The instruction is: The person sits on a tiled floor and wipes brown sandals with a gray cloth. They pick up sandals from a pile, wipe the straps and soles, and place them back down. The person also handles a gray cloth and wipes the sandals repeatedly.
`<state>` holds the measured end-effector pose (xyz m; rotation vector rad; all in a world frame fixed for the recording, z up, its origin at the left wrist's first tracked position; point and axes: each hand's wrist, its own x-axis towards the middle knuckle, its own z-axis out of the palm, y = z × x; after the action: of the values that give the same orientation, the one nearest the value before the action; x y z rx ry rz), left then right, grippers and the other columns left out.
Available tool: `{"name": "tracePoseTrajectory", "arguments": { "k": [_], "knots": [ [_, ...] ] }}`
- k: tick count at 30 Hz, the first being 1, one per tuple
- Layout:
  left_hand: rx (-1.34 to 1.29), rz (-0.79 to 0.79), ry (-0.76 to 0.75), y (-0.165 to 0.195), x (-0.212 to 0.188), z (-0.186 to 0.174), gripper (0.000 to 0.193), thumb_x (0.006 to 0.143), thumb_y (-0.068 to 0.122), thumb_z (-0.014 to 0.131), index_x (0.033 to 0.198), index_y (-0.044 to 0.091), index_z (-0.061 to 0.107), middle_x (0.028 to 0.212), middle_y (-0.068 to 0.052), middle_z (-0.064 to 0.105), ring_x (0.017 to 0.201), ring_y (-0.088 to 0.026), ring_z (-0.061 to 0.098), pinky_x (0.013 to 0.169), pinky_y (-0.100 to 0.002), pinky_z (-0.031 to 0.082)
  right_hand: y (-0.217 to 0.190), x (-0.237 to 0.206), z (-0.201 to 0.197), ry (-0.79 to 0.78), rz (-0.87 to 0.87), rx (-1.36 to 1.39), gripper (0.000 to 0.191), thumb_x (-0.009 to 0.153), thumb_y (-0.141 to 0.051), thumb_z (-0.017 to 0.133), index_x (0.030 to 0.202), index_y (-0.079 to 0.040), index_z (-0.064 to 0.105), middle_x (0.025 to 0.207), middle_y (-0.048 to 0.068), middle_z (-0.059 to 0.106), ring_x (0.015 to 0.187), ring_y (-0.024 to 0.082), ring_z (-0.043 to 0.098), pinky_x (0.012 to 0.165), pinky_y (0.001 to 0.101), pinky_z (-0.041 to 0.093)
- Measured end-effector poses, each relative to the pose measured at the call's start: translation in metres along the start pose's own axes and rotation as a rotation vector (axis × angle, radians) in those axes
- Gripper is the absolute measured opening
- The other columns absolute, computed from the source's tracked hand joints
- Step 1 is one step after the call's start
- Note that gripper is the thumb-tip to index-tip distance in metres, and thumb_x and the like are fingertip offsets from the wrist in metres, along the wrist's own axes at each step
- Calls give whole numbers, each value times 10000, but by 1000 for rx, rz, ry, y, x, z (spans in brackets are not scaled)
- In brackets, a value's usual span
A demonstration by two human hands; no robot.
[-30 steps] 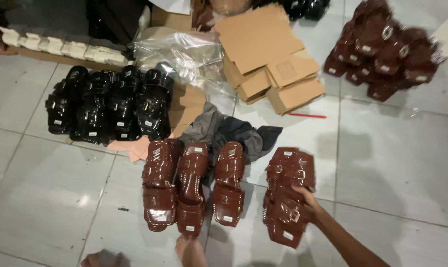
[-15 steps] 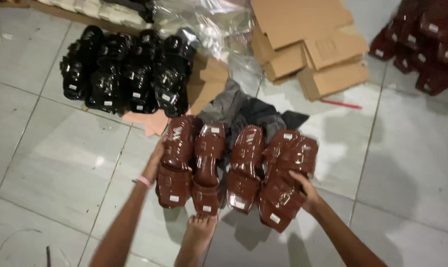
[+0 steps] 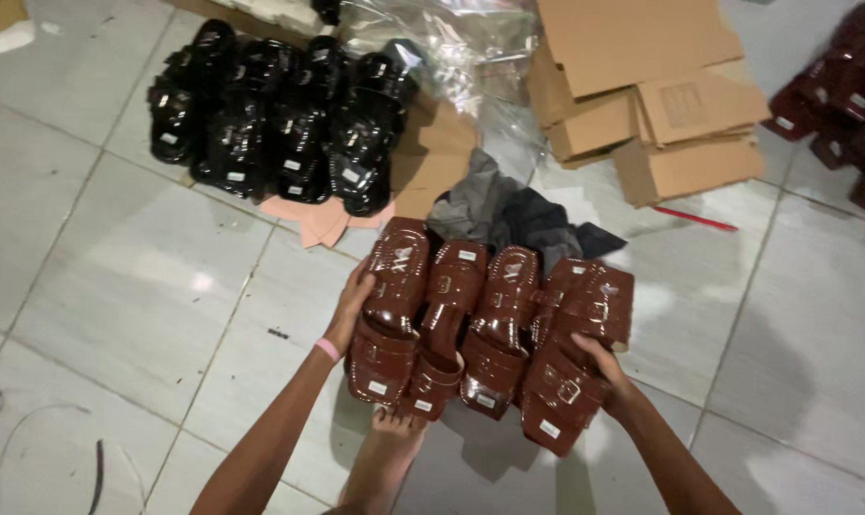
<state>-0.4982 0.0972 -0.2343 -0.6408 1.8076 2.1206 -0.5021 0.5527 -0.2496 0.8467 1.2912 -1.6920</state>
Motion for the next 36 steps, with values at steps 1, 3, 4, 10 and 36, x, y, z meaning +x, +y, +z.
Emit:
{"name": "tracePoseTrajectory", "arguments": {
  "k": [1, 3, 4, 10, 36],
  "knots": [
    [14, 7, 16, -5, 8, 10, 863, 933, 592, 525, 1592, 83, 295, 1560, -170, 450, 1415, -270, 474, 1178, -394, 386, -8, 0, -12, 6, -72, 7, 883, 776, -514, 705, 1481, -73, 408, 1369, 225, 588, 1192, 362, 651, 998, 512, 552],
    [128, 78, 110, -12, 25, 28, 811, 1001, 594, 443, 1583, 39, 339, 1585, -162, 419, 1449, -258, 424, 1204, -381, 330, -25, -1, -38, 10, -226, 10, 924, 774, -487, 746, 1498, -29, 401, 1390, 225, 551, 1207, 340, 619, 1007, 516, 536],
    [192, 118, 153, -15, 32, 37, 794, 1035, 595, 401, 1579, 17, 361, 1597, -157, 404, 1467, -251, 400, 1216, -374, 302, -32, -4, -53, 17, -211, 9, 912, 768, -480, 737, 1495, -49, 395, 1380, 221, 563, 1202, 340, 629, 1002, 514, 545],
    [-29, 100, -8, -20, 28, 118, 808, 1020, 603, 371, 1575, 19, 316, 1582, -164, 446, 1445, -255, 441, 1197, -373, 349, -59, -31, -136, -18, -162, 52, 836, 768, -437, 703, 1473, -114, 392, 1316, 159, 634, 1152, 306, 682, 969, 482, 576],
    [590, 322, 295, 71, -87, 432, 426, 1025, 286, 577, 1376, 46, 564, 1359, -167, 631, 1280, -273, 601, 995, -419, 505, 2, -220, -516, 808, -1038, -863, 579, 985, -392, 519, 1475, -87, 479, 1479, 182, 550, 1389, 297, 514, 1162, 421, 411]
  ]
}}
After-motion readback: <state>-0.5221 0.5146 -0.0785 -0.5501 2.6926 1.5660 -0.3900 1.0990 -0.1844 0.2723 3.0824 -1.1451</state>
